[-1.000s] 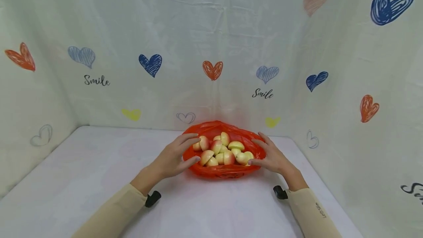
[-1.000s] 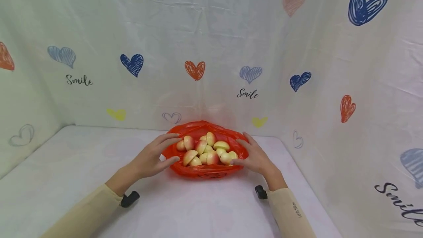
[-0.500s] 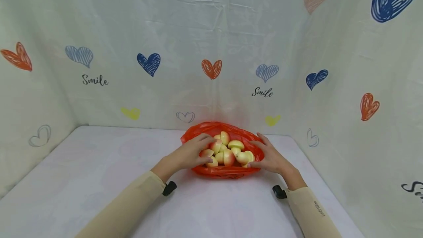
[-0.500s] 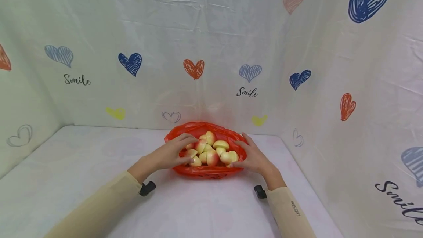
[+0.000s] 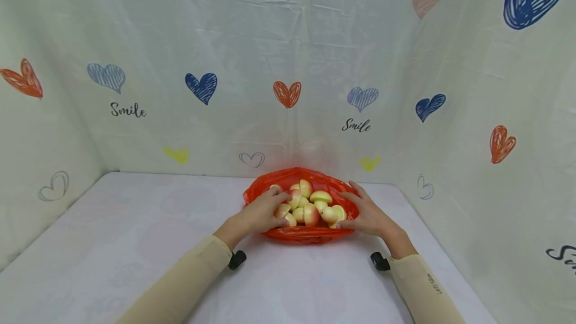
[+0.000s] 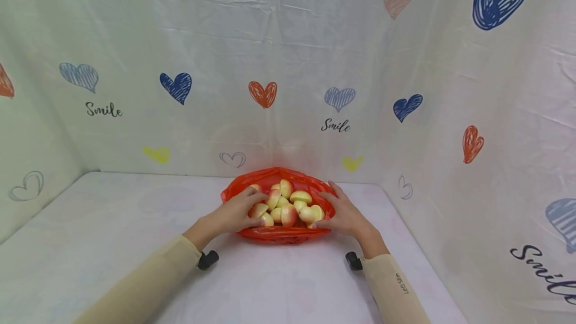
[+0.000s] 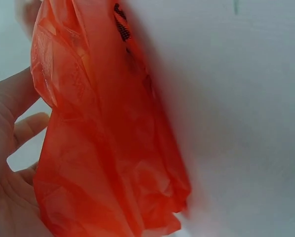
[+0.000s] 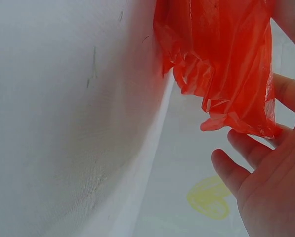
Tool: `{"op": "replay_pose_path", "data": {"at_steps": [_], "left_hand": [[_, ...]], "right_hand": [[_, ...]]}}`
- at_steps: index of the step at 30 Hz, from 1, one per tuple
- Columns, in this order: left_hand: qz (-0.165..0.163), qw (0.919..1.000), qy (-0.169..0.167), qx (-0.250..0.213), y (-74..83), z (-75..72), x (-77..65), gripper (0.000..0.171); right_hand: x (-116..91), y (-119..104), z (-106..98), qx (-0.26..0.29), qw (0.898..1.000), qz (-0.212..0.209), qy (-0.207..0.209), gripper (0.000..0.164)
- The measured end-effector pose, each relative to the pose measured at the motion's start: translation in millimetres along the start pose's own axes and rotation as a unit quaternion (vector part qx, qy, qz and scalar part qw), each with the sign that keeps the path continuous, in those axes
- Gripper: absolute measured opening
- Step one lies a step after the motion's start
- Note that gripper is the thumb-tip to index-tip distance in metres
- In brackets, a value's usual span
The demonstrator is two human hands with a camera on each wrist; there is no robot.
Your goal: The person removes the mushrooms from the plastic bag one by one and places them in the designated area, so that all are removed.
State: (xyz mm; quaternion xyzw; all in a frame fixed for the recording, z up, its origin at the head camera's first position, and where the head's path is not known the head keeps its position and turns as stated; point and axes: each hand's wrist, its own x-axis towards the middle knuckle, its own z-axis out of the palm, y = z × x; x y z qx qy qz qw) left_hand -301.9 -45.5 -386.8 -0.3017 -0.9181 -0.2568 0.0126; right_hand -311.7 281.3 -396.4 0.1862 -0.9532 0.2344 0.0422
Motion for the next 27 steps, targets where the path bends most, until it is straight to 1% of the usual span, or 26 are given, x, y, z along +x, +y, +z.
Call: {"op": "replay_pose_path", "data": {"at_steps": [3,9,15,18,22,27], "left_hand": [[-0.003,1.0,0.007,-0.005,-2.3,2.2,0.8,0.052],[0.005,0.9997,0.02,-0.013,-5.3,3.8,1.2,0.043],[0.002,0.9994,0.035,0.008,-5.6,2.8,1.5,0.034],[-0.001,0.9989,0.046,0.01,-6.7,3.3,1.5,0.03],[-0.001,0.9984,0.056,0.002,-7.9,4.9,2.5,0.03],[-0.016,0.9986,0.051,-0.001,-6.8,7.5,4.0,0.034]], "right_hand": [[0.1,0.5,0.7,-0.004,1.0,0.001,-0.001,0.089],[-0.1,0.3,1.9,-0.006,1.0,0.01,-0.009,0.089],[0.1,-1.8,1.1,-0.013,1.0,0.014,-0.011,0.089],[0.5,-2.1,0.8,-0.014,1.0,0.013,-0.013,0.089],[0.7,-1.9,0.5,-0.017,1.0,0.013,-0.013,0.089],[0.2,-2.7,0.5,-0.016,1.0,0.014,-0.017,0.089]]}}
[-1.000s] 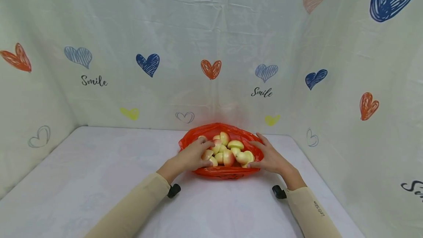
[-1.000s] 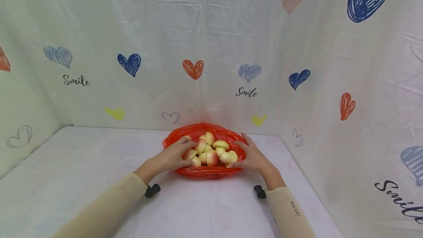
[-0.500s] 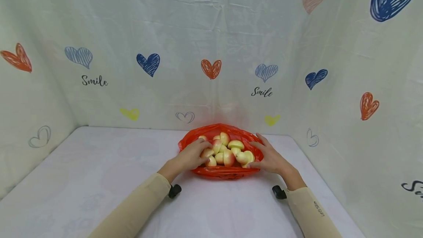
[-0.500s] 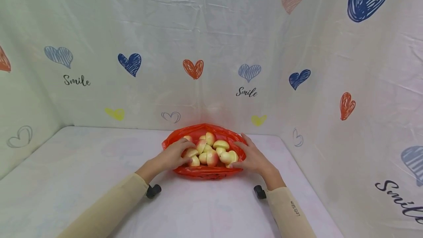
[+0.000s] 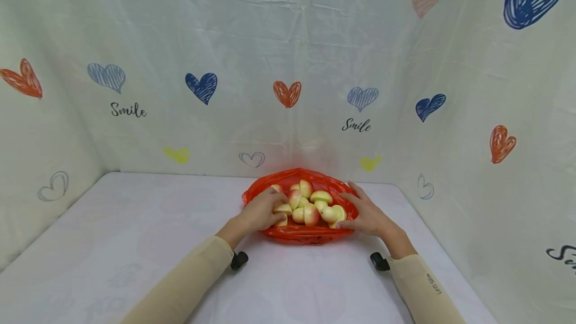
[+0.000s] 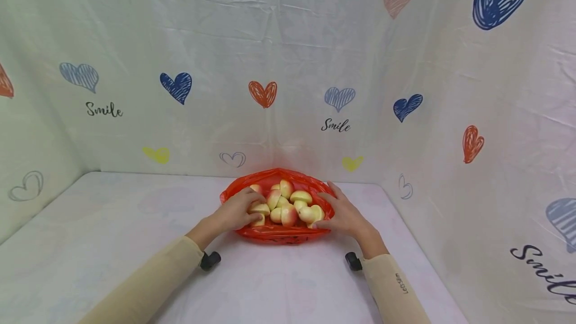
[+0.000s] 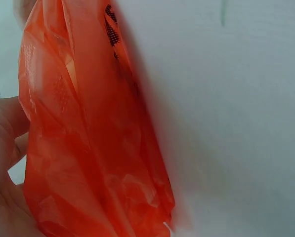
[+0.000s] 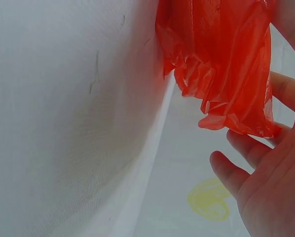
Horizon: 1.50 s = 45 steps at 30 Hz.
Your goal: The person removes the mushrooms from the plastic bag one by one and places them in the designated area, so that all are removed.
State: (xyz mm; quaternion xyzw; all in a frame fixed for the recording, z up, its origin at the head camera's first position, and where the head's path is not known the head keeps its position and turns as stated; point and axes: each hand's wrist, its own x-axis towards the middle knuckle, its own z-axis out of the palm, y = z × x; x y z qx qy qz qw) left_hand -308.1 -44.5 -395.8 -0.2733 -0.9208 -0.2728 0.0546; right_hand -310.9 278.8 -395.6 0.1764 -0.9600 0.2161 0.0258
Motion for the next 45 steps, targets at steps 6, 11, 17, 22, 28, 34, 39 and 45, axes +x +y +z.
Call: {"op": "replay_pose_path", "data": {"at_steps": [6,11,17,22,28,34,39,45], "left_hand": [[-0.023,0.9994,0.0,-0.027,2.8,1.7,0.1,0.034],[-0.026,0.9984,-0.001,-0.051,3.4,2.8,-0.9,0.035],[-0.008,0.998,0.0,-0.062,1.9,5.0,-1.4,0.04],[-0.02,0.9968,-0.007,-0.077,1.1,6.4,-0.6,0.044],[-0.026,0.9962,-0.011,-0.082,1.0,7.7,-0.2,0.045],[-0.036,0.9953,-0.012,-0.089,1.3,7.8,-1.4,0.045],[-0.023,0.9949,0.003,-0.098,4.2,4.3,-3.8,0.044],[0.001,0.994,0.033,-0.104,13.3,-5.9,-8.4,0.046]], "right_hand": [[1,0,2,-0.001,1.0,0.002,-0.002,0.09],[1,0,2,-0.003,1.0,-0.001,0.0,0.088],[0,0,1,-0.002,1.0,-0.004,0.003,0.088],[0,0,1,-0.003,1.0,-0.003,0.002,0.089],[0,1,2,-0.005,1.0,-0.005,0.003,0.09],[1,2,2,-0.001,1.0,-0.004,0.002,0.092],[-2,3,-1,0.009,1.0,0.022,-0.005,0.098],[-3,6,-2,0.013,0.999,0.038,-0.011,0.102]]}}
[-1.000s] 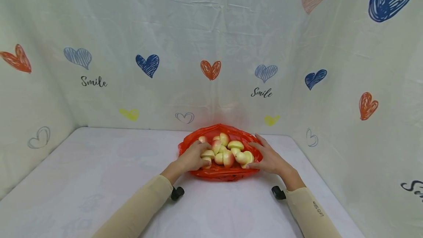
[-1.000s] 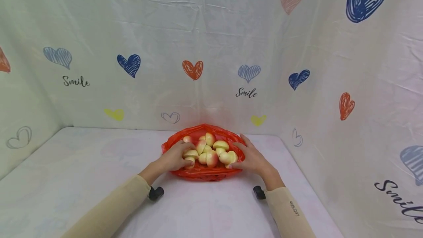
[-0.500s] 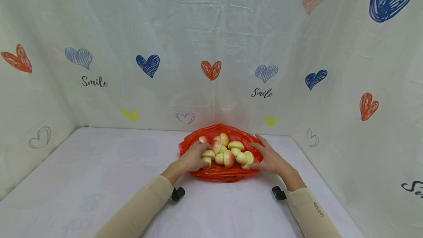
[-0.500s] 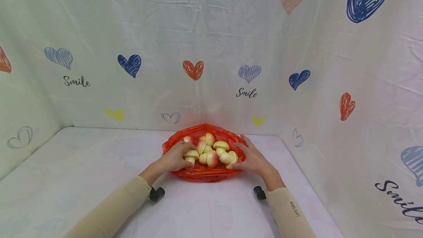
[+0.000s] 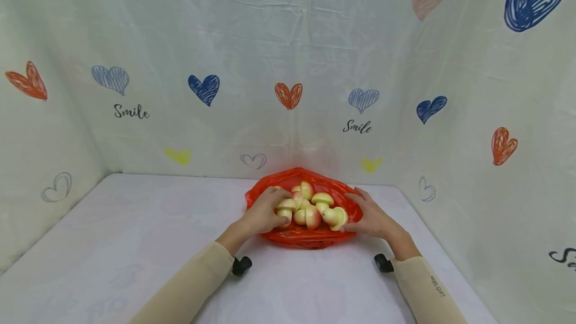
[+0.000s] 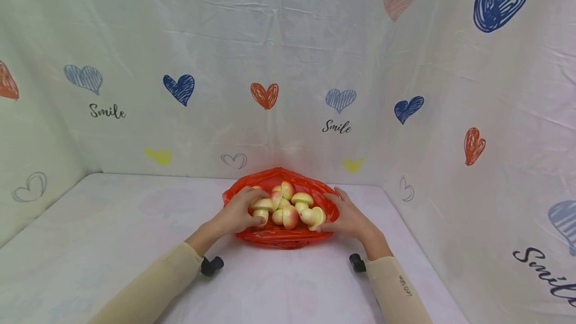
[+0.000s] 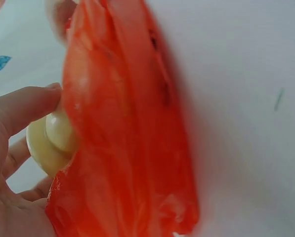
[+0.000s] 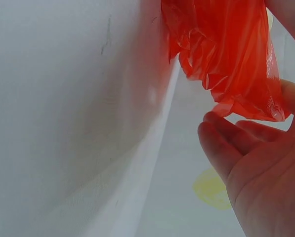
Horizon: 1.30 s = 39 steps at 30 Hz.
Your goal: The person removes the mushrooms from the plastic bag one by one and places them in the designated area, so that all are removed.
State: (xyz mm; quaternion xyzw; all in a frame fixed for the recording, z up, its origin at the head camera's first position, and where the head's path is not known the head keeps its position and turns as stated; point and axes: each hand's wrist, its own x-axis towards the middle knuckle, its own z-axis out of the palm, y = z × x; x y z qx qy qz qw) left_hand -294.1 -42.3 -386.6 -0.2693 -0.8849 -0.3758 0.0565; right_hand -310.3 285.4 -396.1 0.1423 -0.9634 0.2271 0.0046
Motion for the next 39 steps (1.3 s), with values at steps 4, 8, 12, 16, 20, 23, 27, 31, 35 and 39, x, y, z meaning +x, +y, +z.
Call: {"op": "replay_pose_path", "data": {"at_steps": [4,8,12,16,20,23,27,31,35,39], "left_hand": [[-0.005,0.9998,0.019,-0.003,7.3,-6.5,-4.0,0.047],[0.007,0.9988,0.044,-0.021,12.6,-16.0,-9.1,0.048],[0.029,0.9964,0.069,-0.039,14.2,-27.2,-13.9,0.048],[0.042,0.9945,0.087,-0.04,14.6,-38.0,-18.3,0.049],[0.047,0.9927,0.105,-0.035,14.5,-47.8,-23.8,0.05],[0.057,0.9906,0.12,-0.029,12.1,-55.8,-27.9,0.049],[0.057,0.9892,0.13,-0.038,7.5,-69.0,-33.1,0.05],[0.048,0.9891,0.132,-0.044,-0.2,-82.3,-37.8,0.051],[0.03,0.9896,0.137,-0.032,-13.7,-93.1,-42.9,0.053],[0.011,0.9898,0.141,-0.019,-28.4,-102.0,-47.4,0.056]], "right_hand": [[0,2,0,0.003,1.0,-0.008,0.004,0.101],[0,2,1,0.005,1.0,-0.013,0.007,0.102],[2,2,1,0.005,1.0,-0.009,0.004,0.103],[4,2,0,0.014,1.0,-0.014,0.002,0.103],[4,3,0,0.019,1.0,-0.017,0.0,0.104],[5,3,0,0.021,1.0,-0.017,-0.002,0.104],[5,3,0,0.022,1.0,-0.014,-0.003,0.104],[4,5,0,0.024,1.0,-0.01,-0.003,0.105],[5,5,0,0.03,1.0,-0.005,-0.004,0.106],[6,4,-1,0.029,1.0,-0.004,-0.005,0.106]]}}
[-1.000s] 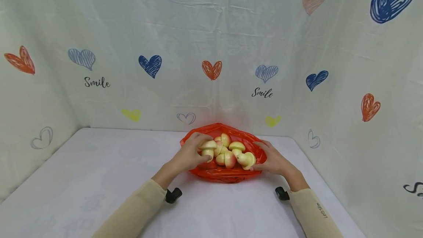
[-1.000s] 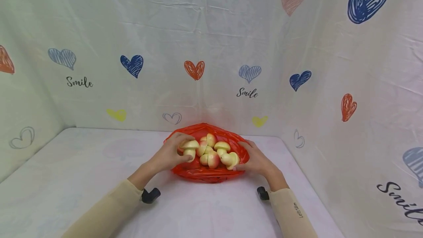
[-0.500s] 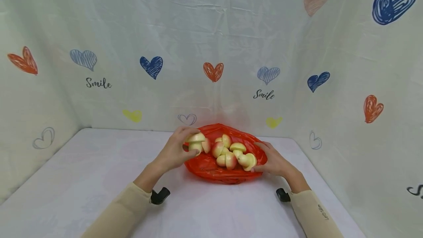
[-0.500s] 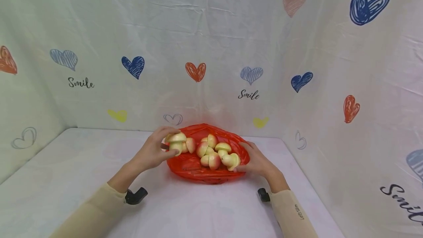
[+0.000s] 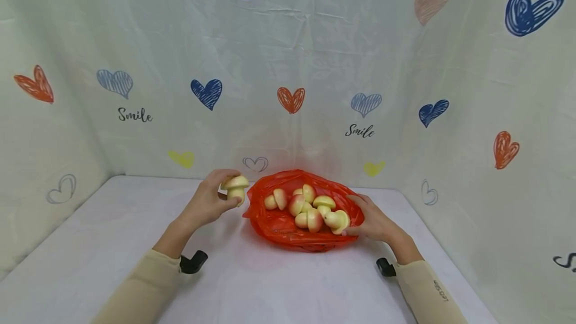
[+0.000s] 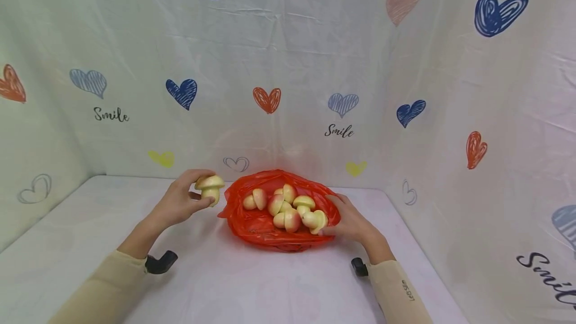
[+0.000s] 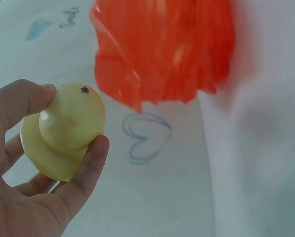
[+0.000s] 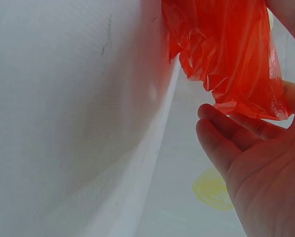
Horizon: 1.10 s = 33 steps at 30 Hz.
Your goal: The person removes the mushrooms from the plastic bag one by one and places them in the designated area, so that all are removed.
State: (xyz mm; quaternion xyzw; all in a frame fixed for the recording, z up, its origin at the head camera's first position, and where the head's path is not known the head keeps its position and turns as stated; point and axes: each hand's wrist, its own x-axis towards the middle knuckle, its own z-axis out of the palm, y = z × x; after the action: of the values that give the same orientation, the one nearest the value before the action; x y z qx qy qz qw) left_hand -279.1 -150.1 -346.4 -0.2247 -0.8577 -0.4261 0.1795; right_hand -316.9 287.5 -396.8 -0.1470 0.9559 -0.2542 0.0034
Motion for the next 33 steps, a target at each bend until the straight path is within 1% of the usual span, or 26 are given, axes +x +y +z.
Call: {"op": "replay_pose_path", "data": {"at_steps": [3,6,12,18,21,28,31,33], "left_hand": [[-0.011,0.9999,-0.002,0.004,-10.7,-5.4,-1.9,0.056],[-0.023,0.9996,-0.012,0.009,-21.1,-8.5,-2.5,0.056],[-0.064,0.9964,-0.048,0.029,-39.7,-8.6,-4.5,0.056],[-0.09,0.9914,-0.084,0.043,-57.9,-5.0,-1.9,0.052],[-0.095,0.9892,-0.101,0.046,-65.2,-2.2,0.6,0.052],[-0.07,0.9891,-0.118,0.054,-75.8,3.4,7.3,0.052],[-0.071,0.9881,-0.123,0.059,-78.3,5.0,10.2,0.052],[-0.082,0.9868,-0.127,0.058,-79.9,6.4,12.0,0.053]], "right_hand": [[-1,-1,0,-0.002,1.0,-0.001,0.001,0.105],[-1,-1,0,-0.005,1.0,-0.003,0.003,0.105],[-1,-1,1,-0.006,1.0,-0.011,0.003,0.103],[-1,0,2,-0.006,1.0,-0.013,0.005,0.102],[-1,0,2,-0.005,1.0,-0.015,0.002,0.101],[0,0,1,-0.004,1.0,-0.005,0.0,0.103],[1,-1,1,-0.005,1.0,-0.003,-0.002,0.103],[1,-1,0,-0.006,1.0,0.0,-0.002,0.103]]}}
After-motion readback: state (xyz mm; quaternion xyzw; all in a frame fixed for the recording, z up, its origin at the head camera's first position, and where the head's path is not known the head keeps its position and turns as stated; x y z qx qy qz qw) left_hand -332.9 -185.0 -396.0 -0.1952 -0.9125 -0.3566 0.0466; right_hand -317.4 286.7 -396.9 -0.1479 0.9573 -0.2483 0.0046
